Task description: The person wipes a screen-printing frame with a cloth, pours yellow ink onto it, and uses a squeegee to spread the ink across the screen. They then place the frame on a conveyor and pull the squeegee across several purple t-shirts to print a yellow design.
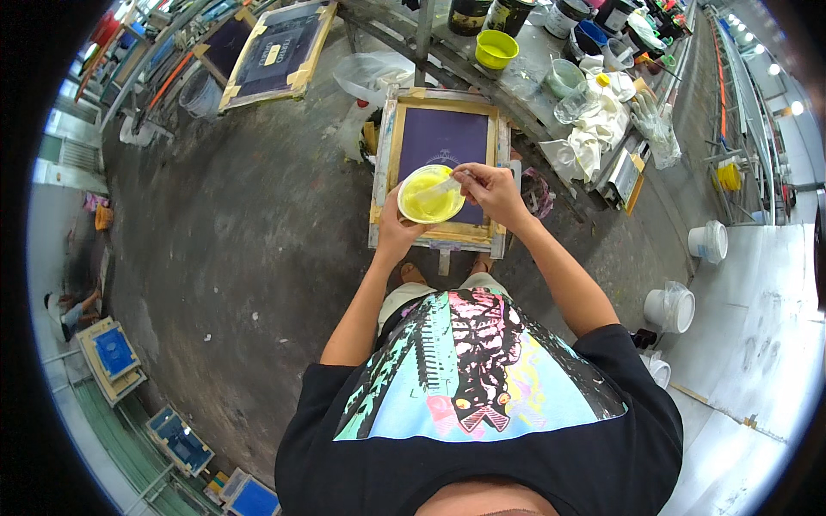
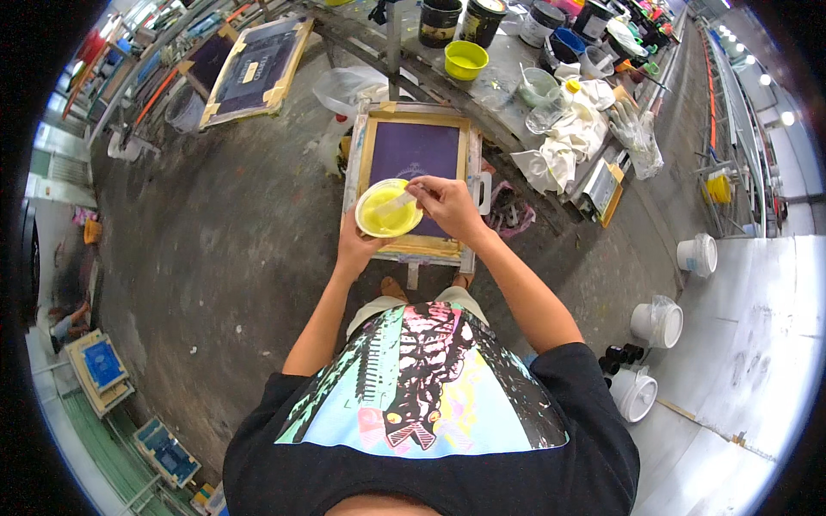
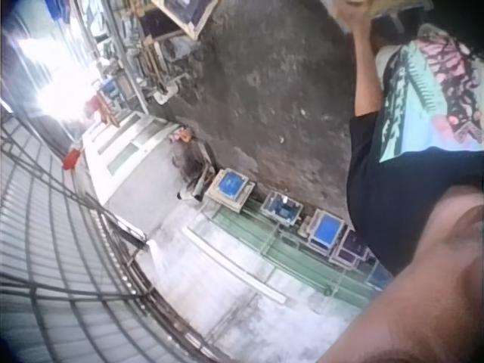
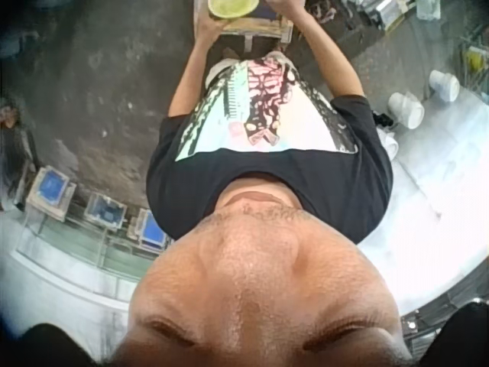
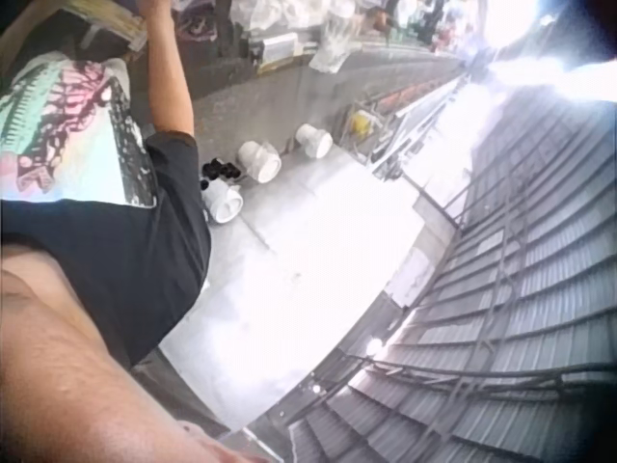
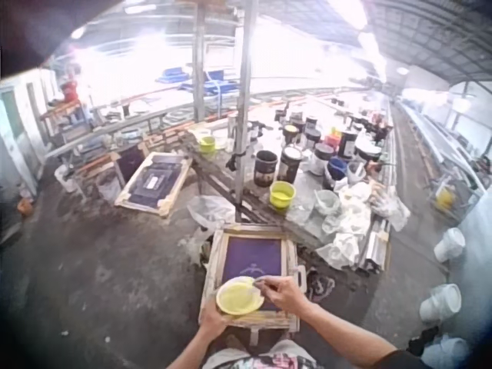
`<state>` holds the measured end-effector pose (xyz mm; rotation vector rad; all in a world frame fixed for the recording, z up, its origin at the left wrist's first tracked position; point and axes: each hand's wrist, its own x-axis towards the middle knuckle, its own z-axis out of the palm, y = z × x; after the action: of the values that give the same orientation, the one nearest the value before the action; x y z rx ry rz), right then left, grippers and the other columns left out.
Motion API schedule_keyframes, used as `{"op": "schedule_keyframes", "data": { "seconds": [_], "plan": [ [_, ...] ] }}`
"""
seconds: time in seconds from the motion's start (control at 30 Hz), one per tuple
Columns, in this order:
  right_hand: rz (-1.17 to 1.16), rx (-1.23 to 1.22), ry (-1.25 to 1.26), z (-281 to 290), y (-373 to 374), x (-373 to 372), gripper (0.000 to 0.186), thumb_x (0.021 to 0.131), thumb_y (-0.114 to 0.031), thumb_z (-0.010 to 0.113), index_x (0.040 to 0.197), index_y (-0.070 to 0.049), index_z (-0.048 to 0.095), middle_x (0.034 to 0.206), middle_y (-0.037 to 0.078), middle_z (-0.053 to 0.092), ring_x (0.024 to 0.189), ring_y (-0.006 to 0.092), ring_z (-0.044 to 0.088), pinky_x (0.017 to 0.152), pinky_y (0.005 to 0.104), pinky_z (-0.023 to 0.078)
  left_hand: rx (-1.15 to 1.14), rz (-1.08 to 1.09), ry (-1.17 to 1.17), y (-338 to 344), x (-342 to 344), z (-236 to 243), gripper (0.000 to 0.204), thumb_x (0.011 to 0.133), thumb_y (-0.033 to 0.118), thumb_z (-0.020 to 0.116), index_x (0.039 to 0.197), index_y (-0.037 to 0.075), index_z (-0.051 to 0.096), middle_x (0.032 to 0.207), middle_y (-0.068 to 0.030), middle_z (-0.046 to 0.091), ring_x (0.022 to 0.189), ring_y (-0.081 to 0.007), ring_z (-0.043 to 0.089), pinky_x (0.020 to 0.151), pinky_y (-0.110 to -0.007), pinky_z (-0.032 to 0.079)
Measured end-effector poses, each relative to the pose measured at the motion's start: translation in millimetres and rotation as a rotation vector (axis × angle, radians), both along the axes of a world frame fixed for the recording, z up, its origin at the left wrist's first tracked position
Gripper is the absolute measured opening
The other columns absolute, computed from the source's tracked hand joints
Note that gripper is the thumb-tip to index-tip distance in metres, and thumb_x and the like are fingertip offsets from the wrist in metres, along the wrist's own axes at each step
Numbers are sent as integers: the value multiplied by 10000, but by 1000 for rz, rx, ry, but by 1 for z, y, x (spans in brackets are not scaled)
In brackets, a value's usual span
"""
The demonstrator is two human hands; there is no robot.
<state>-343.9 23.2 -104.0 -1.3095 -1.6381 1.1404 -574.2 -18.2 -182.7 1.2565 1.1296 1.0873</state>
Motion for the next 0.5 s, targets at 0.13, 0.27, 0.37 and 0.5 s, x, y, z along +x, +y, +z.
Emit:
{"op": "schedule_keyframes", "data": {
  "seconds": [0.13, 0.27, 0.37, 0.5],
  "plan": [
    [-61, 249, -154, 2, 9, 7, 186, 1007, -140, 683, 1054, 29, 744, 718, 45, 686, 611, 66, 561, 562, 258, 467, -11, 11, -121, 0, -5, -15, 797, 753, 11, 900, 1423, 45, 469, 1342, -85, 605, 1238, -204, 624, 1044, -356, 537],
    [68, -76, -168, 3, 0, 9, 206, 1015, -172, 669, 1049, 12, 755, 679, 36, 671, 601, 61, 591, 547, 254, 465, -24, 11, -82, 0, -3, -20, 826, 745, 48, 914, 1444, 35, 474, 1342, -90, 602, 1234, -197, 621, 1019, -352, 545],
    [-47, -116, 37, -6, -10, -7, 207, 1026, -159, 663, 1104, 11, 752, 709, 18, 681, 614, 56, 603, 561, 240, 494, 15, 0, -45, -3, 1, -26, 850, 741, 68, 925, 1457, 41, 468, 1349, -86, 607, 1235, -199, 620, 1030, -350, 537],
    [-109, 262, -198, -2, 0, 7, 156, 1005, -103, 665, 1065, 10, 756, 734, 31, 685, 677, 75, 616, 623, 259, 511, 30, 3, -18, -2, -4, -30, 873, 739, 72, 926, 1474, 41, 457, 1370, -90, 598, 1243, -200, 614, 1047, -353, 528]
  ]
}}
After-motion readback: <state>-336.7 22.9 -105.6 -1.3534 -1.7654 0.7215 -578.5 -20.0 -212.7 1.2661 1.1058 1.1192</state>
